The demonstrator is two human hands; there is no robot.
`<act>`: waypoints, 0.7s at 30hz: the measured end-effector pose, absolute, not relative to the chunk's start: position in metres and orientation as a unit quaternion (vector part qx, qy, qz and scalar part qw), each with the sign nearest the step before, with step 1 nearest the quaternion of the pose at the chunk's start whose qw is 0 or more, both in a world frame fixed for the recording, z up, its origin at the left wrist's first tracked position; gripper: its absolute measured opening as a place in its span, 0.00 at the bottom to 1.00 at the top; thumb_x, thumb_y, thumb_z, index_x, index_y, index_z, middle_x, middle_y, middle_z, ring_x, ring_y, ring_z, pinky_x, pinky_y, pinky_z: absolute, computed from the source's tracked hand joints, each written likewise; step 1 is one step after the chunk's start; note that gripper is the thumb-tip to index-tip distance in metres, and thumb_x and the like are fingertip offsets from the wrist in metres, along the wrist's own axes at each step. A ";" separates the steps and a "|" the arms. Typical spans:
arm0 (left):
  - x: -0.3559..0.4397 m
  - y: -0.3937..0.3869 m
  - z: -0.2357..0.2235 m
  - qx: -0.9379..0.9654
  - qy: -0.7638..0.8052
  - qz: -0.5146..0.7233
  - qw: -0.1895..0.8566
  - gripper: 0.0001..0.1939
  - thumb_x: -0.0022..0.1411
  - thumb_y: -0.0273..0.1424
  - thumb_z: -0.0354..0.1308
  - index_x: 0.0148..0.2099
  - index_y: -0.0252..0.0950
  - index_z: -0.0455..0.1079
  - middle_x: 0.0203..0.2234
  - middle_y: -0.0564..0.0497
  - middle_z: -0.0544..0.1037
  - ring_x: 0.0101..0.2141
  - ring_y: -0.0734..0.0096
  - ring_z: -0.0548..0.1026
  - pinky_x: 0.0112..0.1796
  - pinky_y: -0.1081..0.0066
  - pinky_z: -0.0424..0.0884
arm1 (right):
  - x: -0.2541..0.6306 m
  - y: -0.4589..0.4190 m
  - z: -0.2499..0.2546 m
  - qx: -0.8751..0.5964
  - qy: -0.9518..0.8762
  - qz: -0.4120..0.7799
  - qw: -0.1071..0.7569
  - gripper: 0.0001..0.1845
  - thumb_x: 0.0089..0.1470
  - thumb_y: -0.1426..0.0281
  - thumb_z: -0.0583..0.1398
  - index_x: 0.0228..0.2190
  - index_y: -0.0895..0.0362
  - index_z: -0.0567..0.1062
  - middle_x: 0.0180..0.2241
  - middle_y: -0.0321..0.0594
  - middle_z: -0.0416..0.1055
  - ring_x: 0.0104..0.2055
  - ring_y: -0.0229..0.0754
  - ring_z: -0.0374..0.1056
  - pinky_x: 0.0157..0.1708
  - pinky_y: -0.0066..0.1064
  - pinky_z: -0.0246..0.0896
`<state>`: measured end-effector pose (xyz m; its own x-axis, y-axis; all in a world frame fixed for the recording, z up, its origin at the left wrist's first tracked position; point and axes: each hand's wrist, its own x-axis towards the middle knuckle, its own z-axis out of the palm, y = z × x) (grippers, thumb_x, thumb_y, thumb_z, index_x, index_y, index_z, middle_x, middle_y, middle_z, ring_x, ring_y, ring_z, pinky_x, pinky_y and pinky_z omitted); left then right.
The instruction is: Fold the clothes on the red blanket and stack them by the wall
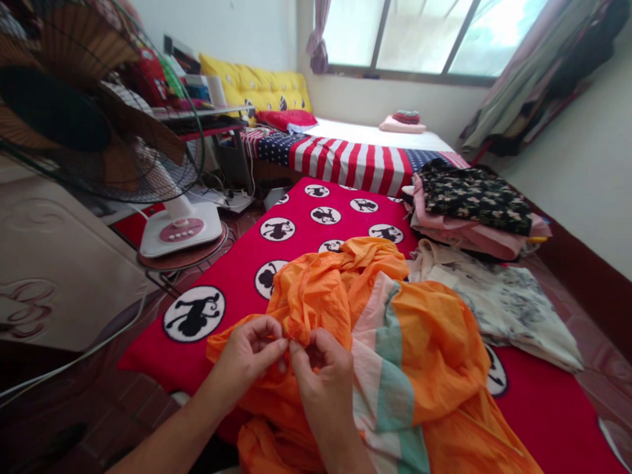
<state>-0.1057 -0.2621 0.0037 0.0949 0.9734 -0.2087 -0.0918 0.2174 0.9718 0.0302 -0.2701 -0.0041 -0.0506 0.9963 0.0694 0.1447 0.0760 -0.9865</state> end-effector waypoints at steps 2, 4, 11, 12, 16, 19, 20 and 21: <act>-0.104 -0.259 -0.001 0.467 0.528 0.463 0.537 0.09 0.52 0.30 0.58 0.28 0.36 0.59 0.17 0.57 0.70 0.18 0.76 0.71 0.21 0.79 0.64 | 0.029 -0.269 -0.004 -0.514 -0.594 0.405 0.469 0.13 0.54 0.66 0.60 0.21 0.55 0.68 0.20 0.33 0.64 0.22 0.35 0.59 0.21 0.27 0.53; -0.102 -0.256 -0.002 0.495 0.553 0.477 0.471 0.07 0.51 0.27 0.57 0.28 0.36 0.60 0.19 0.57 0.69 0.20 0.76 0.71 0.21 0.79 0.64 | 0.028 -0.267 -0.003 -0.524 -0.619 0.339 0.477 0.13 0.53 0.69 0.60 0.20 0.55 0.65 0.19 0.32 0.61 0.21 0.34 0.57 0.22 0.27 0.51; -0.099 -0.253 0.007 0.632 0.548 0.416 0.357 0.09 0.52 0.19 0.48 0.28 0.34 0.68 0.21 0.53 0.73 0.23 0.72 0.72 0.26 0.75 0.64 | 0.027 -0.264 -0.008 -0.523 -0.669 0.266 0.457 0.12 0.49 0.75 0.57 0.18 0.55 0.61 0.18 0.30 0.57 0.20 0.33 0.52 0.22 0.28 0.46; -0.101 -0.253 0.007 0.658 0.537 0.409 0.333 0.11 0.52 0.18 0.47 0.24 0.34 0.67 0.19 0.53 0.72 0.22 0.72 0.70 0.25 0.75 0.63 | 0.029 -0.264 -0.008 -0.525 -0.667 0.275 0.451 0.13 0.48 0.75 0.57 0.18 0.55 0.60 0.17 0.30 0.56 0.20 0.33 0.52 0.22 0.28 0.45; -0.118 -0.249 -0.001 0.718 0.456 0.418 0.319 0.17 0.48 0.17 0.45 0.29 0.34 0.74 0.22 0.51 0.77 0.25 0.71 0.74 0.29 0.74 0.68 | 0.042 -0.262 -0.005 -0.526 -0.605 0.404 0.441 0.14 0.51 0.70 0.57 0.17 0.55 0.60 0.16 0.29 0.55 0.18 0.32 0.51 0.19 0.27 0.45; -0.131 -0.247 -0.006 0.679 0.455 0.433 0.379 0.23 0.47 0.17 0.42 0.36 0.33 0.77 0.23 0.50 0.79 0.25 0.73 0.76 0.29 0.74 0.72 | 0.054 -0.257 0.003 -0.499 -0.531 0.520 0.446 0.15 0.53 0.63 0.57 0.19 0.55 0.65 0.14 0.29 0.58 0.16 0.32 0.53 0.16 0.26 0.47; -0.133 -0.247 -0.005 0.657 0.471 0.444 0.387 0.24 0.48 0.17 0.42 0.37 0.33 0.77 0.22 0.51 0.79 0.24 0.74 0.76 0.28 0.76 0.72 | 0.056 -0.256 0.006 -0.487 -0.514 0.547 0.446 0.15 0.53 0.62 0.59 0.20 0.56 0.66 0.14 0.29 0.59 0.15 0.32 0.54 0.16 0.25 0.48; -0.134 -0.248 -0.003 0.638 0.489 0.460 0.376 0.23 0.49 0.17 0.42 0.38 0.32 0.77 0.22 0.51 0.78 0.23 0.75 0.76 0.27 0.76 0.71 | 0.057 -0.255 0.008 -0.476 -0.499 0.570 0.447 0.15 0.52 0.61 0.60 0.21 0.56 0.67 0.14 0.29 0.60 0.15 0.32 0.55 0.16 0.25 0.49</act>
<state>-0.1345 -0.2483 -0.0029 0.0970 0.9707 0.2197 0.2787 -0.2384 0.9303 0.0573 -0.2546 0.0079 -0.1477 0.9843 -0.0970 -0.0353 -0.1033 -0.9940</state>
